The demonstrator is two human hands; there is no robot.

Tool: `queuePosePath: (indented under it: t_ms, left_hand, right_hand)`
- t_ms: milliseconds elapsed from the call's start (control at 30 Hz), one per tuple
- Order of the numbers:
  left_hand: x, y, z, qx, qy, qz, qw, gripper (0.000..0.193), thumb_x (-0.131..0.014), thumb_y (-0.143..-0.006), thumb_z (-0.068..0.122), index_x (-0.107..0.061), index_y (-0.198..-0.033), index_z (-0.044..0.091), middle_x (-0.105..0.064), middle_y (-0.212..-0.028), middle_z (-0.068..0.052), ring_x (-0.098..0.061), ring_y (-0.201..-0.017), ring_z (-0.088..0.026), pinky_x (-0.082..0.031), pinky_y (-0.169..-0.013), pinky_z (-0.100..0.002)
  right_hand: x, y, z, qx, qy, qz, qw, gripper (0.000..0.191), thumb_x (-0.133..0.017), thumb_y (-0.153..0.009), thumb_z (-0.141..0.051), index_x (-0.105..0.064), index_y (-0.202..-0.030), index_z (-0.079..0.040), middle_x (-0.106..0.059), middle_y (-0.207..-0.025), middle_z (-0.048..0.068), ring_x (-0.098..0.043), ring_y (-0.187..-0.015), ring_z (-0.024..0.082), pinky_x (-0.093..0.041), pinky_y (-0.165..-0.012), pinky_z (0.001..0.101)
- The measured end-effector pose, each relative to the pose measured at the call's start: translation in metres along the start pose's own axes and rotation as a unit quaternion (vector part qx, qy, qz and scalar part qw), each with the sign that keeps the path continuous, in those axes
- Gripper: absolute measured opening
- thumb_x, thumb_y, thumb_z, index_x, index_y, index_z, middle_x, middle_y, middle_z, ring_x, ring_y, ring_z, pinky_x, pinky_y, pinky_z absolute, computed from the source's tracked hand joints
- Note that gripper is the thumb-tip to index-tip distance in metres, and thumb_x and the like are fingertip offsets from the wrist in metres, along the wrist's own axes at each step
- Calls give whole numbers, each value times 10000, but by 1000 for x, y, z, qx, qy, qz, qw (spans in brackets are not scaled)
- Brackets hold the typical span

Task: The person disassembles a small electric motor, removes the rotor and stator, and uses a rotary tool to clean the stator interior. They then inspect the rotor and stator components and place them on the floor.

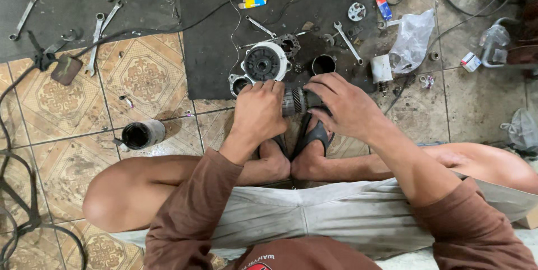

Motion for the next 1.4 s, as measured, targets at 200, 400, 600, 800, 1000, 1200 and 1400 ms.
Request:
queuePosePath:
  t_ms: [200, 400, 600, 800, 1000, 1200, 1400]
  left_hand:
    - [-12, -3, 0, 16, 39, -14, 999, 406, -755, -538, 154, -644, -912, 39, -699, -903, -145, -694, -863, -348, -544, -761, -438]
    - [-63, 2, -11, 141, 124, -149, 971, 487, -829, -602, 290, -670, -985, 36, -737, -981, -200, -705, -932, -385, -565, -827, -482]
    - [-127, 2, -17, 199, 85, -225, 950, 598, -855, -598, 373, -712, -1087, 59, -721, -1062, -203, -664, -1085, -382, -546, -915, -462]
    - [-152, -3, -20, 235, 22, -208, 949, 592, -832, -702, 438, -700, -1143, 67, -743, -1114, -155, -599, -1227, -347, -451, -1056, -514]
    - [-143, -14, -23, 240, -26, -152, 959, 739, -874, -664, 455, -629, -1236, 56, -563, -1333, -139, -521, -1276, -353, -455, -971, -581]
    - [-156, -14, -16, 278, 11, -247, 928, 622, -815, -759, 400, -630, -1270, 99, -555, -1372, -176, -523, -1291, -387, -434, -1013, -615]
    - [-113, -97, 25, 182, 105, -255, 944, 538, -781, -716, 297, -699, -1179, 36, -693, -1201, -251, -676, -1133, -408, -544, -978, -467]
  right_hand:
    - [-5, 3, 15, -50, -23, -22, 998, 533, -803, -800, -172, -588, -1261, -14, -603, -1265, 189, -608, -1156, 390, -527, -957, 446]
    - [1, 4, 47, -69, -172, -12, 983, 403, -803, -810, -186, -689, -1168, -39, -728, -1143, 142, -722, -1049, 310, -573, -895, 380]
    - [-18, 7, 98, -247, -77, -15, 966, 435, -825, -805, -265, -720, -1145, -13, -745, -1048, 217, -732, -961, 349, -569, -863, 416]
    - [-74, 28, 103, -376, 50, -195, 904, 482, -798, -850, -385, -725, -1064, 41, -726, -1040, 290, -693, -1049, 424, -560, -944, 468]
    - [-48, 3, 84, -272, 39, -43, 961, 488, -811, -779, -311, -673, -1054, 68, -667, -1079, 345, -647, -1010, 492, -526, -874, 521]
    - [-26, -13, 14, -197, -59, -98, 974, 328, -721, -884, -289, -690, -1018, 8, -713, -1008, 249, -660, -1015, 457, -523, -876, 531]
    - [33, 12, -163, -59, -234, -62, 968, 288, -721, -898, -326, -685, -981, -53, -709, -917, 114, -708, -818, 325, -541, -693, 436]
Point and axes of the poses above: each hand's wrist, its own y-axis away from the middle knuckle, its own x-axis out of the back of the hand, z = x × y, the point moved 8 cm from there along -y, towards the middle knuckle
